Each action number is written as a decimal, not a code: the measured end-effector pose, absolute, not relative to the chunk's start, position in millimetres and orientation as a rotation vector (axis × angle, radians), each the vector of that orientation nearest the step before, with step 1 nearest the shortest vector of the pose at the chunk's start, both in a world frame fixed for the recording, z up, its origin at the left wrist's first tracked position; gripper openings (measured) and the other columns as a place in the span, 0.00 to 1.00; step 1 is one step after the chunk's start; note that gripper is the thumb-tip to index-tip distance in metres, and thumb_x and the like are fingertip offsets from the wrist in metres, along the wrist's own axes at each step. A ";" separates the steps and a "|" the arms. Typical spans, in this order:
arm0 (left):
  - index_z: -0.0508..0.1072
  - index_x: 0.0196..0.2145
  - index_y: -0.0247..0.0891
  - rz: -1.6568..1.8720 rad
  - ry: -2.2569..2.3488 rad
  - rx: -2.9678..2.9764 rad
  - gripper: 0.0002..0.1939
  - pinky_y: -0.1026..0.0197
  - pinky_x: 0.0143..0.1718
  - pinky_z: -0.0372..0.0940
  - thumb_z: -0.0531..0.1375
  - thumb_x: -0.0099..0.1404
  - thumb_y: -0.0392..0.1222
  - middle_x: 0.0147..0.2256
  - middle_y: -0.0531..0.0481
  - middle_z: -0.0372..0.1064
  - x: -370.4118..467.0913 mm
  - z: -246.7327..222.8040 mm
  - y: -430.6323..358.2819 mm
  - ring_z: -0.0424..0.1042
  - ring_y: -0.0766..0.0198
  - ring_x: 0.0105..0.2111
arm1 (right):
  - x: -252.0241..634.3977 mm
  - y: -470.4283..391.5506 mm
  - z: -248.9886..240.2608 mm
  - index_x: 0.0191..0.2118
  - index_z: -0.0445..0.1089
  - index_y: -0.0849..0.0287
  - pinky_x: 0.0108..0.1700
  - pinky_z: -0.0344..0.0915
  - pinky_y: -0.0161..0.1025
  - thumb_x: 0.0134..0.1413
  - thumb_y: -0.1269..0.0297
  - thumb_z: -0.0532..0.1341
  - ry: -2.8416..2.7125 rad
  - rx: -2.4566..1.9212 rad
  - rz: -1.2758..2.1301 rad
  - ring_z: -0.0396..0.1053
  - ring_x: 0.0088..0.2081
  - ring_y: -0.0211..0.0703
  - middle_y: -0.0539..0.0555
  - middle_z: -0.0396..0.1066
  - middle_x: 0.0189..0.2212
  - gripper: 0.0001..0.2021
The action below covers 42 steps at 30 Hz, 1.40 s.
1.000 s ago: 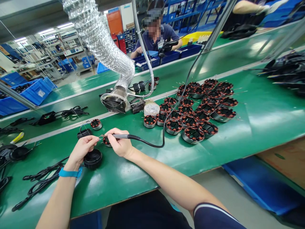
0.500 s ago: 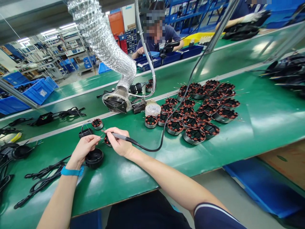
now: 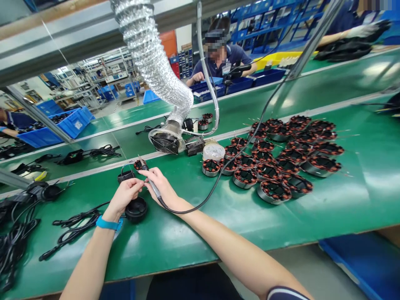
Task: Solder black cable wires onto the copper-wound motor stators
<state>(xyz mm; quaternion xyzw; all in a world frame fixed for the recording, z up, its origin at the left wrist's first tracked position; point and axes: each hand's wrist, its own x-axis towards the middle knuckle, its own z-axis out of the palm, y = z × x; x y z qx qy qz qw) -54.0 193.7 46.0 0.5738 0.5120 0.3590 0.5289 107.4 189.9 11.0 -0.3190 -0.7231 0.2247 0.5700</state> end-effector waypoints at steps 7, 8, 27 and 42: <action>0.72 0.31 0.33 0.801 1.204 1.468 0.20 0.65 0.20 0.45 0.66 0.54 0.56 0.22 0.57 0.60 -55.3 49.7 189.2 0.51 0.73 0.18 | 106.9 188.6 11.0 0.55 0.66 0.52 0.44 0.69 0.38 0.62 0.74 0.53 -1.768 -0.727 0.424 0.68 0.40 0.40 0.55 0.61 0.41 0.19; 0.72 0.31 0.33 0.785 1.200 1.483 0.20 0.65 0.21 0.45 0.66 0.54 0.55 0.21 0.57 0.59 -55.9 50.5 188.9 0.51 0.73 0.18 | 107.0 188.3 10.9 0.55 0.66 0.52 0.44 0.69 0.39 0.61 0.74 0.53 -1.769 -0.728 0.409 0.68 0.40 0.40 0.55 0.61 0.40 0.19; 0.72 0.27 0.30 0.758 0.996 1.177 0.20 0.66 0.21 0.45 0.69 0.49 0.51 0.25 0.52 0.65 -61.2 45.7 194.1 0.52 0.77 0.18 | 104.6 177.6 10.4 0.51 0.68 0.52 0.40 0.71 0.38 0.59 0.74 0.55 -1.693 -0.828 0.448 0.69 0.34 0.40 0.54 0.64 0.38 0.17; 0.70 0.23 0.31 0.788 1.105 1.152 0.17 0.66 0.20 0.40 0.68 0.46 0.48 0.21 0.53 0.63 -60.7 43.2 194.6 0.49 0.77 0.17 | 107.1 173.7 0.6 0.49 0.69 0.53 0.42 0.72 0.40 0.58 0.72 0.58 -1.582 -0.896 0.490 0.71 0.35 0.41 0.53 0.66 0.37 0.14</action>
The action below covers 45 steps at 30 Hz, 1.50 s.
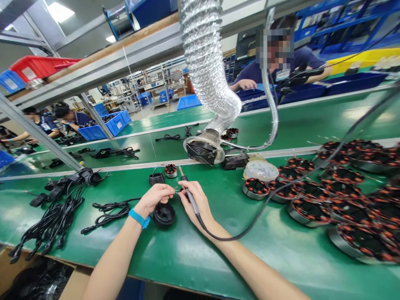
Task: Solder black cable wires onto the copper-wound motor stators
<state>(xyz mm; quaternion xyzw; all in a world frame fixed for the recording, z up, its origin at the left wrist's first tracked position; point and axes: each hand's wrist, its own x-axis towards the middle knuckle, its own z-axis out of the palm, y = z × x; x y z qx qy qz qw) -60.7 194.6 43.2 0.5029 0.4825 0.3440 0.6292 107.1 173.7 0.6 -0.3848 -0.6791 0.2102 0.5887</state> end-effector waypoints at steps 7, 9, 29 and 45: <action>0.71 0.24 0.31 0.783 1.152 1.233 0.17 0.66 0.19 0.40 0.68 0.51 0.50 0.20 0.56 0.58 -60.3 40.9 195.1 0.47 0.77 0.17 | 105.6 177.2 -0.1 0.48 0.69 0.53 0.42 0.71 0.38 0.56 0.74 0.59 -1.524 -0.912 0.534 0.71 0.34 0.39 0.52 0.65 0.37 0.15; 0.71 0.24 0.32 0.768 1.160 1.247 0.18 0.67 0.19 0.40 0.68 0.52 0.51 0.19 0.57 0.57 -60.4 39.7 195.7 0.46 0.77 0.17 | 108.8 174.5 3.2 0.48 0.69 0.53 0.43 0.71 0.38 0.57 0.72 0.60 -1.501 -0.921 0.539 0.71 0.34 0.38 0.52 0.66 0.37 0.14; 0.70 0.25 0.32 0.762 1.208 1.254 0.21 0.67 0.19 0.40 0.67 0.53 0.56 0.17 0.61 0.51 -58.6 37.3 192.2 0.43 0.76 0.17 | 128.4 149.6 24.4 0.30 0.71 0.56 0.29 0.69 0.36 0.61 0.67 0.52 -1.561 -0.847 0.202 0.73 0.23 0.39 0.50 0.75 0.22 0.12; 0.69 0.23 0.33 0.769 1.221 1.285 0.22 0.66 0.19 0.39 0.67 0.53 0.57 0.16 0.62 0.47 -55.9 41.5 189.7 0.42 0.76 0.17 | 128.1 149.4 27.5 0.29 0.71 0.56 0.29 0.69 0.36 0.62 0.67 0.53 -1.499 -0.848 0.258 0.74 0.24 0.40 0.50 0.76 0.23 0.13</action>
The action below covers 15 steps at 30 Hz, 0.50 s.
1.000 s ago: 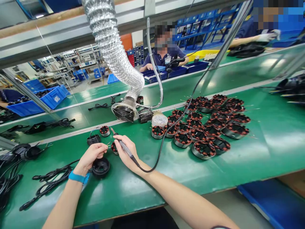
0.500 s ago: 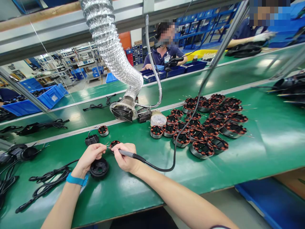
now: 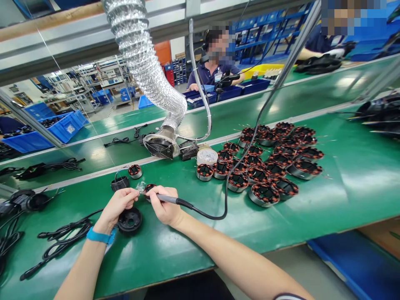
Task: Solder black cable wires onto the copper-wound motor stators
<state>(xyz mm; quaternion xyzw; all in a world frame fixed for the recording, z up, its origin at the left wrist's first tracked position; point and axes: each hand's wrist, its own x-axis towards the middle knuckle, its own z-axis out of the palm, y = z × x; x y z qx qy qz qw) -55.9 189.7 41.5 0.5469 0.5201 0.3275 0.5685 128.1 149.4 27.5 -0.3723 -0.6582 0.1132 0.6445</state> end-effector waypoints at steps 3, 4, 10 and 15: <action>0.69 0.23 0.33 0.766 1.225 1.276 0.22 0.66 0.19 0.39 0.67 0.53 0.56 0.16 0.62 0.48 -55.6 41.8 189.9 0.42 0.76 0.17 | 129.6 151.0 26.9 0.30 0.71 0.56 0.30 0.70 0.36 0.61 0.67 0.53 -1.445 -0.846 0.264 0.74 0.25 0.40 0.51 0.76 0.24 0.12; 0.69 0.24 0.33 0.765 1.228 1.273 0.22 0.67 0.19 0.39 0.67 0.52 0.56 0.16 0.62 0.48 -55.5 41.8 190.0 0.43 0.76 0.17 | 130.0 151.6 26.3 0.30 0.71 0.56 0.30 0.70 0.36 0.61 0.66 0.53 -1.433 -0.847 0.270 0.74 0.25 0.40 0.51 0.76 0.24 0.12; 0.69 0.23 0.33 0.775 1.239 1.275 0.23 0.67 0.19 0.39 0.68 0.50 0.58 0.17 0.60 0.51 -54.5 42.5 190.0 0.43 0.76 0.17 | 129.9 153.9 23.7 0.30 0.72 0.56 0.30 0.70 0.37 0.61 0.66 0.53 -1.419 -0.849 0.281 0.74 0.25 0.41 0.51 0.76 0.24 0.11; 0.69 0.23 0.33 0.778 1.248 1.280 0.24 0.67 0.19 0.39 0.68 0.50 0.59 0.17 0.60 0.51 -53.4 44.7 189.0 0.43 0.76 0.17 | 129.5 152.3 25.2 0.29 0.71 0.56 0.29 0.68 0.36 0.61 0.67 0.53 -1.444 -0.834 0.263 0.73 0.24 0.40 0.51 0.75 0.23 0.12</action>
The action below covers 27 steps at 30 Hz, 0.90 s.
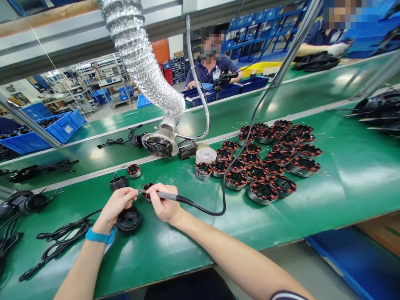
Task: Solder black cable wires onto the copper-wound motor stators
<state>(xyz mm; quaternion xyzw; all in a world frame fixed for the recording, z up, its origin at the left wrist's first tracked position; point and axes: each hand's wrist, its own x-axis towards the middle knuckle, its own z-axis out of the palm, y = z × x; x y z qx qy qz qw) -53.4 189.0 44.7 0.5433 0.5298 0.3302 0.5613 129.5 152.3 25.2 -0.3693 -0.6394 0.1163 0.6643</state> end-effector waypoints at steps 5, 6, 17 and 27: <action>0.69 0.22 0.33 0.785 1.254 1.276 0.24 0.67 0.19 0.39 0.68 0.48 0.59 0.15 0.61 0.49 -51.4 47.4 188.4 0.43 0.76 0.16 | 130.0 152.5 26.0 0.30 0.72 0.56 0.31 0.70 0.37 0.62 0.65 0.52 -1.469 -0.875 0.275 0.73 0.25 0.40 0.51 0.75 0.25 0.13; 0.69 0.22 0.33 0.786 1.255 1.272 0.24 0.67 0.18 0.39 0.68 0.48 0.59 0.15 0.61 0.49 -51.3 47.4 188.6 0.43 0.76 0.16 | 130.0 153.5 25.8 0.31 0.72 0.56 0.32 0.70 0.37 0.62 0.65 0.52 -1.475 -0.882 0.279 0.74 0.27 0.41 0.52 0.76 0.26 0.13; 0.70 0.25 0.32 0.797 1.224 1.277 0.23 0.68 0.17 0.42 0.69 0.50 0.58 0.17 0.60 0.54 -55.4 41.4 191.2 0.46 0.77 0.15 | 126.6 173.0 8.4 0.58 0.63 0.56 0.49 0.68 0.50 0.47 0.61 0.70 -1.866 -1.115 0.230 0.69 0.45 0.53 0.60 0.67 0.47 0.32; 0.69 0.26 0.33 0.638 1.288 1.348 0.26 0.68 0.18 0.37 0.70 0.46 0.59 0.18 0.60 0.54 -73.5 56.6 195.9 0.45 0.77 0.15 | 147.5 190.9 7.2 0.61 0.57 0.54 0.49 0.67 0.39 0.52 0.70 0.67 -1.997 -0.883 0.464 0.68 0.46 0.43 0.57 0.61 0.50 0.32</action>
